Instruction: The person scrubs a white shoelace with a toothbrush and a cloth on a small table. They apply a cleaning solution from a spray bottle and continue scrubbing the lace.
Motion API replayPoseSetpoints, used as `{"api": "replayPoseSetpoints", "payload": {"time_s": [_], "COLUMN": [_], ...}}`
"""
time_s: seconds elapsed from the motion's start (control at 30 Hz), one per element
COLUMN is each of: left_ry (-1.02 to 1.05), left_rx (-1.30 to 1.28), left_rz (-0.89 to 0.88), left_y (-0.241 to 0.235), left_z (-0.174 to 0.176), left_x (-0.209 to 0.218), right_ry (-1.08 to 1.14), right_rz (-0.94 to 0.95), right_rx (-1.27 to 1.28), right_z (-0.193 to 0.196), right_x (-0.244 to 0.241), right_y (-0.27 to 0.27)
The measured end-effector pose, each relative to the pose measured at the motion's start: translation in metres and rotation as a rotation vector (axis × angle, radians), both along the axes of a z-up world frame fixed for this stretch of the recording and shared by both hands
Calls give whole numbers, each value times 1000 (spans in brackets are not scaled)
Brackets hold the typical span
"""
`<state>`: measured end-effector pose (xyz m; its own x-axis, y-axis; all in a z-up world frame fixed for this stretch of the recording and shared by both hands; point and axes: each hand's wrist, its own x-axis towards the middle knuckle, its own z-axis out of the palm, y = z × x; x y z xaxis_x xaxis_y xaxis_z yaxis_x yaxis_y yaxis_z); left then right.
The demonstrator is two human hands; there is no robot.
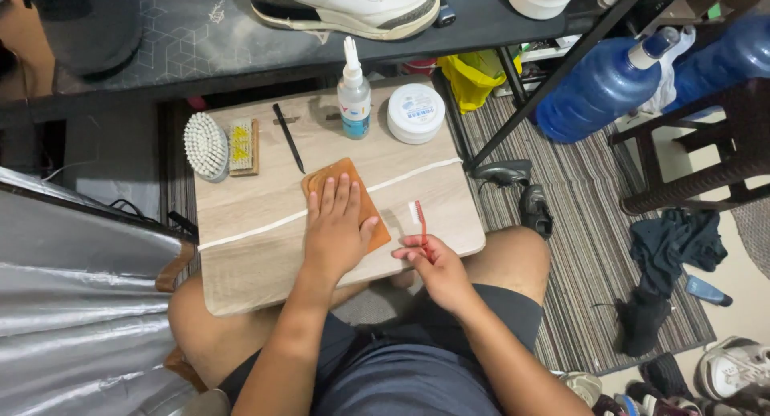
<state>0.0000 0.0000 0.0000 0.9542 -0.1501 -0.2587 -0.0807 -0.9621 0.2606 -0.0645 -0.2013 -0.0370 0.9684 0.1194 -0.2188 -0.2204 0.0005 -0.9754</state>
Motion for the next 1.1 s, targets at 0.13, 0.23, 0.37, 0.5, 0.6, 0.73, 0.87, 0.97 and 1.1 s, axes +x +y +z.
{"api": "replayPoseSetpoints", "payload": {"time_s": [0.13,0.23,0.37,0.5,0.6,0.73,0.87,0.97,1.1], "left_ry": [43,11,-11,-4,-24,-45,-189,-177,-102], "left_rx": [2,-1,-29,-19,-39,-64,-91,-117,-88], "left_rz": [11,0,44,135,201,169,166,151,98], "left_y": [-1,-2,-6,-14,-14,-10,-19,-24,-18], "left_z": [4,-4,2,-8,-16,-21,-19,-20,-18], "left_x": [-7,-14,-33,-54,-63,-63,-60,-58,-57], "right_ry": [-6,-27,-40,-46,-45,-114,-160,-150,-122], "right_rz": [32,18,0,14,24,20,64,163,272], "right_rx": [-3,-23,-28,-93,-211,-481,-480,-650,-859], "right_z": [10,18,23,19,21,23,37,53,59], "right_x": [11,23,35,41,41,47,57,61,65], "right_y": [-16,-28,-35,-39,-35,-26,1,17,22]}}
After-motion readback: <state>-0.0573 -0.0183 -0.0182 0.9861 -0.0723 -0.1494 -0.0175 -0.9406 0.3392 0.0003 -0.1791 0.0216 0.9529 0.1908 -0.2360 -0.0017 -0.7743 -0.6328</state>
